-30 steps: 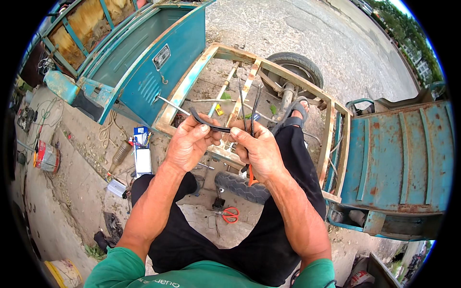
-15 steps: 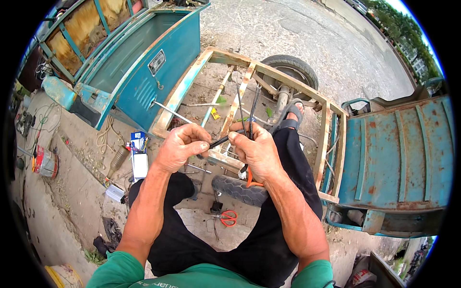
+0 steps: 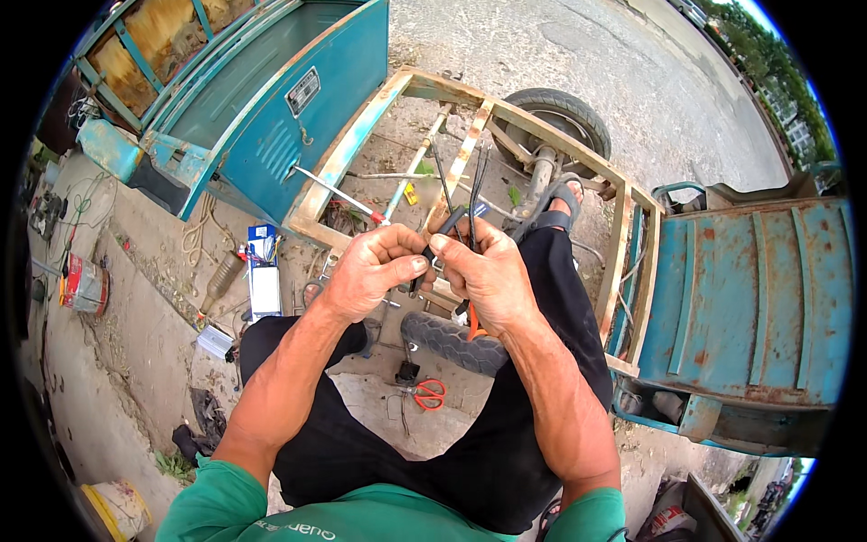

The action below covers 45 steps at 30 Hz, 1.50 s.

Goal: The person sits on the ground and uses scissors to cut the outer insulation of a black cable, then twists the exposed wires together. The person handles the cable and scissors throughout the clip.

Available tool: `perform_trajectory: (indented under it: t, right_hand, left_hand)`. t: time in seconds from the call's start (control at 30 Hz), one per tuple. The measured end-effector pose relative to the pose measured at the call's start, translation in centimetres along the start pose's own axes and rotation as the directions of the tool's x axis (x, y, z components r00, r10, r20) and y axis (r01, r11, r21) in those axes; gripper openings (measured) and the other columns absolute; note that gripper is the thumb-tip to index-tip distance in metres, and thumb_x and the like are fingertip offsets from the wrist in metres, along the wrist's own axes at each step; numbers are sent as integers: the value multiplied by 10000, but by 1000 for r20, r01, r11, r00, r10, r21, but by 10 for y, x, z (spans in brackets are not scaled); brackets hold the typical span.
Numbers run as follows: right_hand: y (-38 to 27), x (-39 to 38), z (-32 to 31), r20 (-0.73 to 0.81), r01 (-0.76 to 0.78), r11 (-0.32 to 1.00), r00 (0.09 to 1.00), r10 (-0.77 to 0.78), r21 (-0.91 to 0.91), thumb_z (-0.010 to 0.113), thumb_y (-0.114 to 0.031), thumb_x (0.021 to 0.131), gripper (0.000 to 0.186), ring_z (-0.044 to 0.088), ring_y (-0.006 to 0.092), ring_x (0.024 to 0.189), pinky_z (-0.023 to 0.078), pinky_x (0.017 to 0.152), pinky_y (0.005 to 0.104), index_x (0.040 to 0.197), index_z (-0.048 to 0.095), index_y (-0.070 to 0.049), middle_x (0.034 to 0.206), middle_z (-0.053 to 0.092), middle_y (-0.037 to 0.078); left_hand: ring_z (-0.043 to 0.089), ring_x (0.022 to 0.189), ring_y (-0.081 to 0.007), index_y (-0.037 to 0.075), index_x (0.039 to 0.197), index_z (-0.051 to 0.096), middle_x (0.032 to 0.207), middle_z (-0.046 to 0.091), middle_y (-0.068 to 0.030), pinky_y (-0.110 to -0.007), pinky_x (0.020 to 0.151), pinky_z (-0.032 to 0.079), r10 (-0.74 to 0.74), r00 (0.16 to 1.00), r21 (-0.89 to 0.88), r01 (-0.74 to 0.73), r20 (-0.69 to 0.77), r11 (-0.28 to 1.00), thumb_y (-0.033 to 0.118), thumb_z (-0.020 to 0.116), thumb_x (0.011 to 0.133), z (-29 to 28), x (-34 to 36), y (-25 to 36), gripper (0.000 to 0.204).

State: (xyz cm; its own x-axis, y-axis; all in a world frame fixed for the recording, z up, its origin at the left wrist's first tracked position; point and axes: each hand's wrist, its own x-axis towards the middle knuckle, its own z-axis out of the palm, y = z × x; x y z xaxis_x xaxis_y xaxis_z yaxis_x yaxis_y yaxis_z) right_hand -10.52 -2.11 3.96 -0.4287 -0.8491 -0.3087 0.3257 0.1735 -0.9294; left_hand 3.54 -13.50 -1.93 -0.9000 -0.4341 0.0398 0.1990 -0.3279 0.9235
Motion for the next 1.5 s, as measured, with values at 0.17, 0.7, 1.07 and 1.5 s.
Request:
perform_trajectory:
  t: [0.17, 0.7, 1.07, 1.5]
  right_hand:
    - [4, 0, 0, -3, 12, 1000, 1000, -12, -26, 712, -163, 877, 170, 339, 24, 514, 250, 451, 210, 930, 607, -41, 626, 441, -72]
    - [-12, -9, -12, 56, -67, 990, 997, 60, 124, 459, -66, 885, 440, 615, 173, 862, 537, 752, 318, 1306, 485, 59, 1008, 583, 84]
    - [-12, -9, -12, 147, -115, 985, 984, 96, 128, 473, -89, 903, 400, 562, 107, 809, 475, 696, 259, 1269, 532, 62, 993, 597, 47]
    - [5, -10, -5, 42, -28, 998, 999, 30, -57, 597, -64, 913, 293, 567, 78, 718, 460, 633, 223, 1186, 603, 42, 815, 622, 41]
  left_hand:
    - [623, 795, -123, -27, 1057, 606, 864, 667, -68, -278, 734, 494, -10, 1000, 56, 10, -7, 998, 107, 611, 925, 0, -2, 1, 188]
    - [504, 602, -74, 5, 958, 649, 700, 585, -19, -221, 550, 404, -3, 989, 110, 19, -146, 994, 144, 660, 833, -27, -6, 37, 188]
    - [553, 554, -57, 11, 931, 651, 697, 624, -29, -186, 468, 397, -60, 998, 90, 59, 1, 994, 130, 663, 828, -33, -4, 41, 158]
    - [611, 684, -129, 30, 1086, 606, 934, 668, -86, -279, 647, 533, 29, 994, -463, -73, -101, 883, 199, 749, 843, -23, 12, 19, 329]
